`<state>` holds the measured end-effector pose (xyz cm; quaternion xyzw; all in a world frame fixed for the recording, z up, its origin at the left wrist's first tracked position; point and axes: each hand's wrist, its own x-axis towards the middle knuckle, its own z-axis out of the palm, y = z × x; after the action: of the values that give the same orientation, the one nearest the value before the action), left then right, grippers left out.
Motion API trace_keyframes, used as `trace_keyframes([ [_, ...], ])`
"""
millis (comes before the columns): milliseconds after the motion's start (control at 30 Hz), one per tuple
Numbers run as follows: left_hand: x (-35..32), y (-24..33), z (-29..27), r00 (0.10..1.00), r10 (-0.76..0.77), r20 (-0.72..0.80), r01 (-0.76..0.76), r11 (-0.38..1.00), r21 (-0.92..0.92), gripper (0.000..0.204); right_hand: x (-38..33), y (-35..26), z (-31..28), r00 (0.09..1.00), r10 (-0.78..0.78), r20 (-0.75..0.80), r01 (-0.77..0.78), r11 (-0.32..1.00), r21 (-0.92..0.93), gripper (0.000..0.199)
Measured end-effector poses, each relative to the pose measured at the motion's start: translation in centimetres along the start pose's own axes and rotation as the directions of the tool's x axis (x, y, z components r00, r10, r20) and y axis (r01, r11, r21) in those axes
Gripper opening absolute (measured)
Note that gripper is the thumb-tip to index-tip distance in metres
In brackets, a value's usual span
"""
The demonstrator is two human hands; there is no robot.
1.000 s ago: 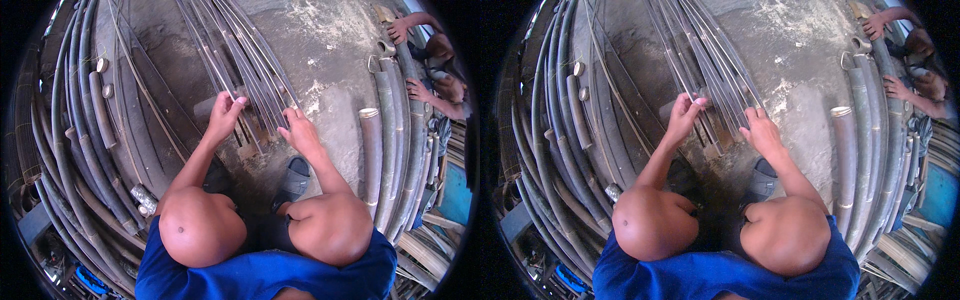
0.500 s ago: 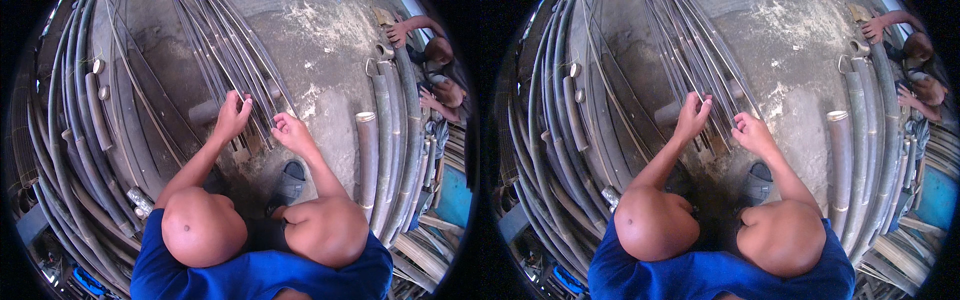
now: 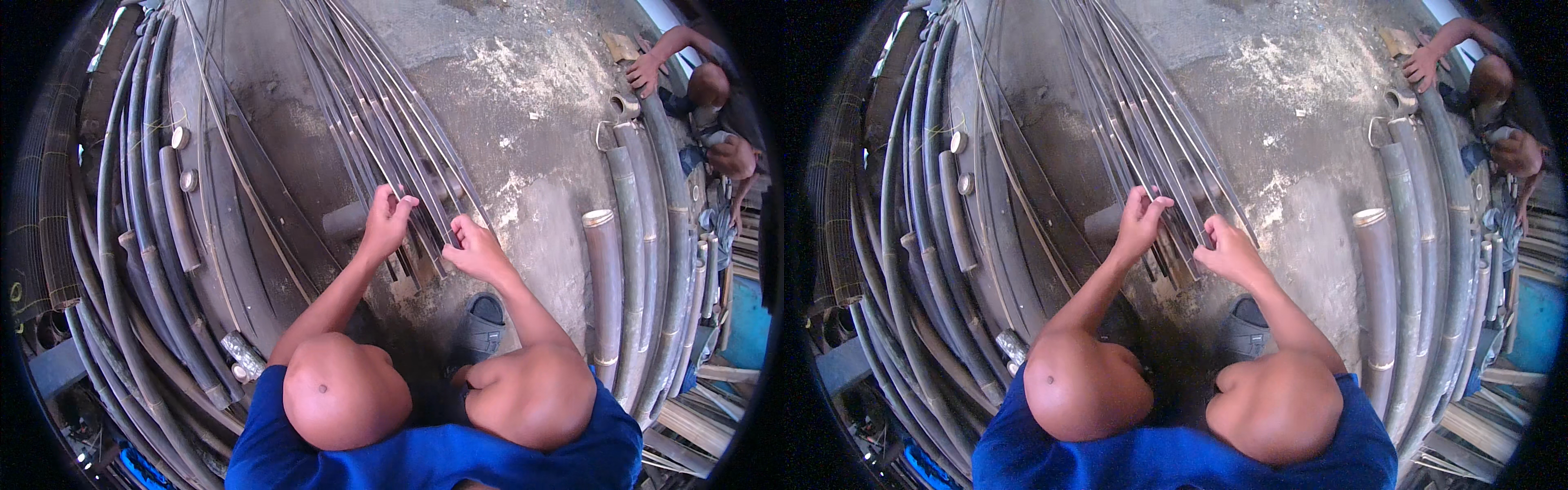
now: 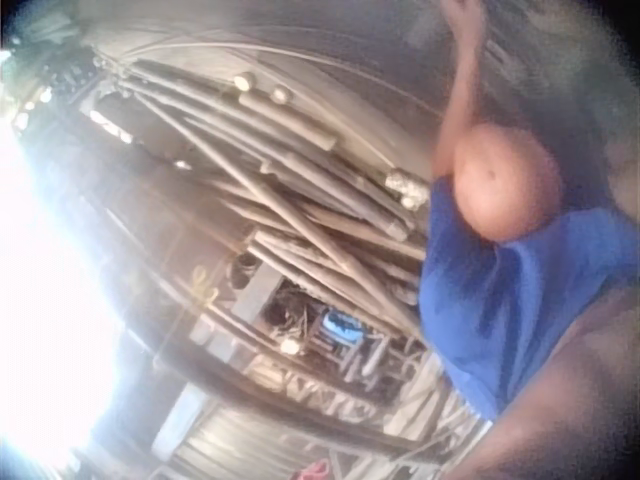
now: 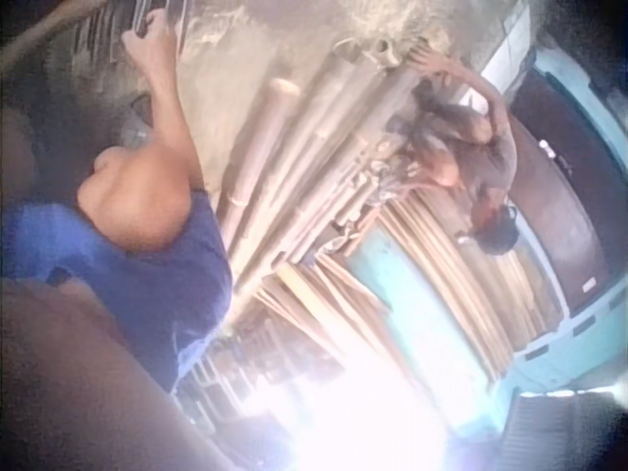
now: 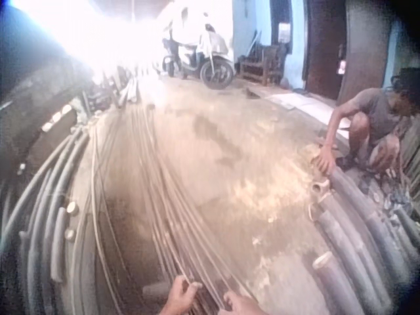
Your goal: The person gathers a bundle of thin bamboo strips, unties them, and lays them on the floor. They then separate and align the strips into two parallel rows, adjusting them by hand.
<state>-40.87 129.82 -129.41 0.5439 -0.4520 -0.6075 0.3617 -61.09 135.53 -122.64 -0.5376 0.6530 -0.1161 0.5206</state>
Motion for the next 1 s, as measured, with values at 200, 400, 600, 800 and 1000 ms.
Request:
trace_keyframes([
  [200, 1.4, 1.5, 1.2, 0.967, -0.150, 0.206, 0.254, 0.648, -0.718, 0.019, -1.0, -0.3, -0.9, 0.971, -0.129, 0.202, -0.017, 0.804, 0.595, 0.021],
  [400, 4.3, 2.1, 5.4, 0.914, -0.093, 0.395, 0.367, 0.605, -0.707, 0.034, -2.0, -3.0, -0.6, 0.924, -0.152, 0.350, -0.132, 0.732, 0.668, 0.024],
  [600, 8.1, -1.0, 5.2, 0.868, -0.073, 0.491, 0.360, 0.774, -0.522, 0.042, -1.3, -3.9, 1.0, 0.984, -0.077, 0.161, -0.047, 0.757, 0.652, 0.022],
  [800, 7.8, -0.2, 4.5, 0.863, -0.061, 0.501, 0.318, 0.837, -0.446, 0.059, -2.0, -9.2, -2.9, 0.954, -0.297, -0.040, 0.275, 0.815, 0.510, 0.024],
  [1000, 6.7, 2.5, 3.9, 0.832, 0.002, 0.555, 0.211, 0.924, -0.320, 0.053, 1.1, -12.1, -6.2, 0.948, -0.307, -0.085, 0.299, 0.768, 0.566, 0.025],
])
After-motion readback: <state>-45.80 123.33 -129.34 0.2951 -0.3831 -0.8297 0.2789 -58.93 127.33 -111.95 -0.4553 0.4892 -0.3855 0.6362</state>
